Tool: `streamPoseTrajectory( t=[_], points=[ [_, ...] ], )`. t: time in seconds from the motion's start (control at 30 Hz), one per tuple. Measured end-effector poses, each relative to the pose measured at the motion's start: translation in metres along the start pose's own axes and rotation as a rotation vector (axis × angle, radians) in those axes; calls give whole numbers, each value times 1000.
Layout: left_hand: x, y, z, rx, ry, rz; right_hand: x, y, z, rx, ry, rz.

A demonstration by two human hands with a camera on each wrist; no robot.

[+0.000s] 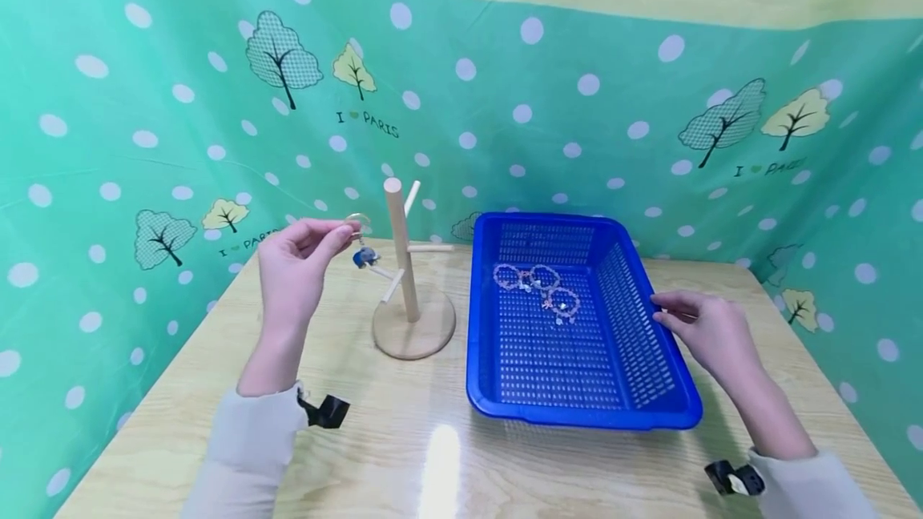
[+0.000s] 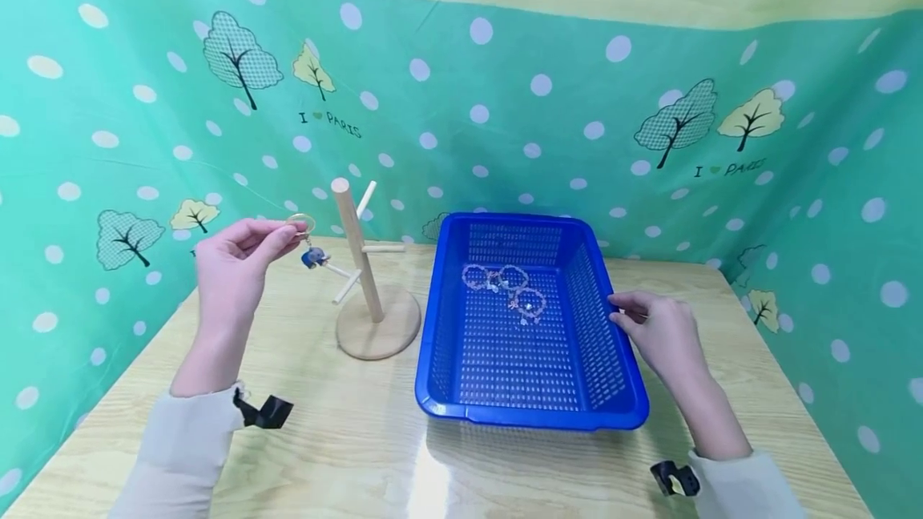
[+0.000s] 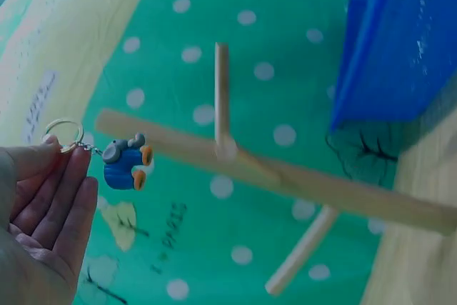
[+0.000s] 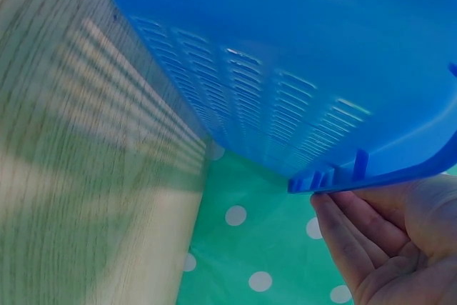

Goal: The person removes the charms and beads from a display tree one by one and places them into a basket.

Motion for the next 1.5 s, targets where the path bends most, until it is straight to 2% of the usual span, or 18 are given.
streamPoseTrajectory(
  t=[0.13,0.27,0.4,0.5,0.63,0.7,0.83,0.93,1.07,1.23,1.33,1.5],
  points=[
    [-18,-22,-3,84,-38,-21,2,-1,0,13,4,-5],
    [-33,-52,-1,186,-63,-19,4,-2,1,14,8,-8],
    [-45,-94,3,300,-52,-3,3,-1,1,8,16,4],
    [-45,-133,7,388,-6,-22,0,1,-2,6,15,14],
    [-30,-192,10,512,73,-42,-6,2,-5,2,7,5],
    [-21,-218,11,569,112,-20,-8,2,-6,6,5,3],
    [3,-259,18,660,204,19,-6,0,-3,14,6,4],
    [22,-284,23,725,292,2,-3,1,-1,6,8,2],
    [50,-308,22,797,418,1,0,1,-1,1,11,7],
    [84,-327,11,820,552,53,2,-1,-1,24,-2,6],
    [98,-342,4,825,593,90,1,0,0,6,-3,-6],
    [109,-359,-8,819,627,240,-3,1,1,-4,-13,-3]
  ],
)
Point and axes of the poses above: each hand's wrist, its own z-axis towards the middle knuckle, its own y-axis out of the back of the hand, x = y × z, the point moved 4 cm from there along z, towards the middle knuckle, and after that the axes turned 7 degrees about z, right-handed, at the moved point
